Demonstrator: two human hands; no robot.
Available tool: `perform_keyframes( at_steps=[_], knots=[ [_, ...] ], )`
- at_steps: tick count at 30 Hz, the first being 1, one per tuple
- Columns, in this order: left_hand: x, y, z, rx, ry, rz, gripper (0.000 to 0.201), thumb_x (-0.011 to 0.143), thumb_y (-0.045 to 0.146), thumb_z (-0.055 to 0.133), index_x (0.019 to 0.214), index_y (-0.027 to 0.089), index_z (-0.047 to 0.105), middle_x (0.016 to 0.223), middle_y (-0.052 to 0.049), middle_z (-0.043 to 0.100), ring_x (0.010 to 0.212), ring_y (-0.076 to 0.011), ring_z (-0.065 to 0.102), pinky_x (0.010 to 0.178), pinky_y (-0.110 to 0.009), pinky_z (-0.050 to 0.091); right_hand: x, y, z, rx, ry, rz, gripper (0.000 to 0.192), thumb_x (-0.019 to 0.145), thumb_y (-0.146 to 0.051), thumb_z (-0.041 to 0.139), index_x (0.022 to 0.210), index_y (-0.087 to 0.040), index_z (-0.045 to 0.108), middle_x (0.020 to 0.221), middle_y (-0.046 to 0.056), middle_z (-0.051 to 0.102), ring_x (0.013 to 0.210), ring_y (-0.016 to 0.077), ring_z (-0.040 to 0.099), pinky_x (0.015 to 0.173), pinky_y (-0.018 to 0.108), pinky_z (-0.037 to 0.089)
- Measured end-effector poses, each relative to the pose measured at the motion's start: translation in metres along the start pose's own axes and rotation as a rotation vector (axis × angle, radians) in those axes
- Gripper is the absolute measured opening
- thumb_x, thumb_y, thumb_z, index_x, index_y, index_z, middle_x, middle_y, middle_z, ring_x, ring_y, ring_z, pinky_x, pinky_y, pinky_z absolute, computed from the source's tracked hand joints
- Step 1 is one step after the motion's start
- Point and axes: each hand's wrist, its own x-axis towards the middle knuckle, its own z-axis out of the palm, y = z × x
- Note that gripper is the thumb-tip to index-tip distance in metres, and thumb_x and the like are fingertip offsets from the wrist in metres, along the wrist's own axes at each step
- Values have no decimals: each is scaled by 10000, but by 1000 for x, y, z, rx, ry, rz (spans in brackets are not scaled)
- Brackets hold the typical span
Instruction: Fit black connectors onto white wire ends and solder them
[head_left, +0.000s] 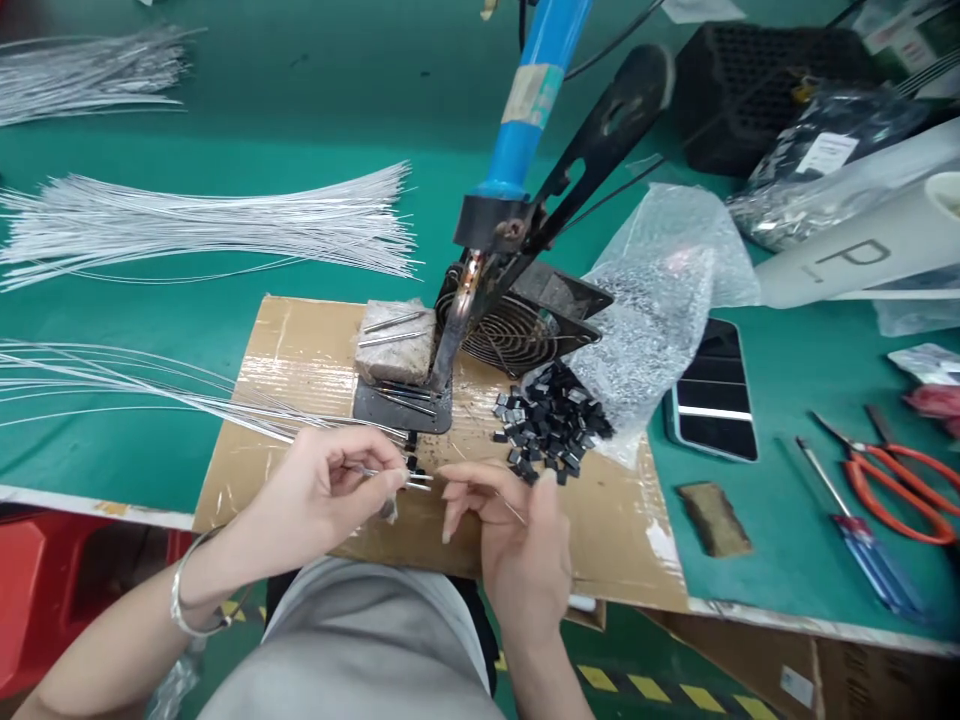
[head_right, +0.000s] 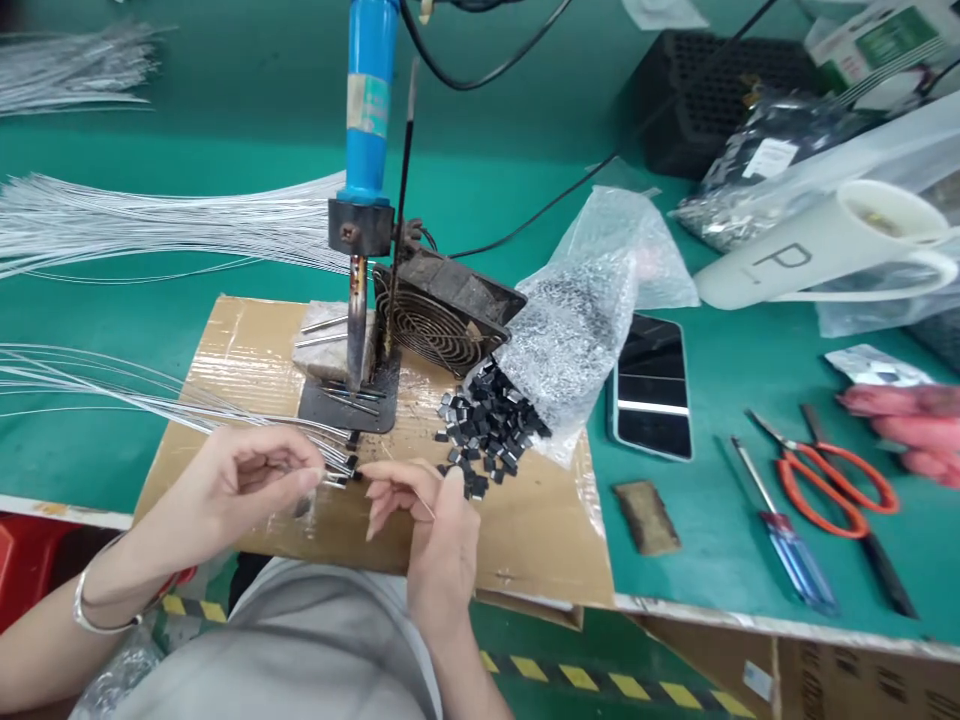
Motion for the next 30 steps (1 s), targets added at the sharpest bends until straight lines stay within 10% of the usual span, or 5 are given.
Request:
perform_keyframes(
  at_steps=[7,30],
  knots=[
    [1,0,1,-11,20,-7,176,900,273,662,787,142,693,664,-13,652,548,-92,495,497,-194,353,-1,-4,5,-205,-103,-140,236,1036,-326,607,1003,-280,836,750,6,670,588,99,606,501,199,513],
    [-6,-2,9,-2,52,70,228,971,332,618,811,170,634,672,9,566,570,-108,435,498,-243,305,-2,-2,18,130,-85,116,74,884,-319,806,855,-260,839,644,-35,621,444,44,521,388,129,434]
  ],
)
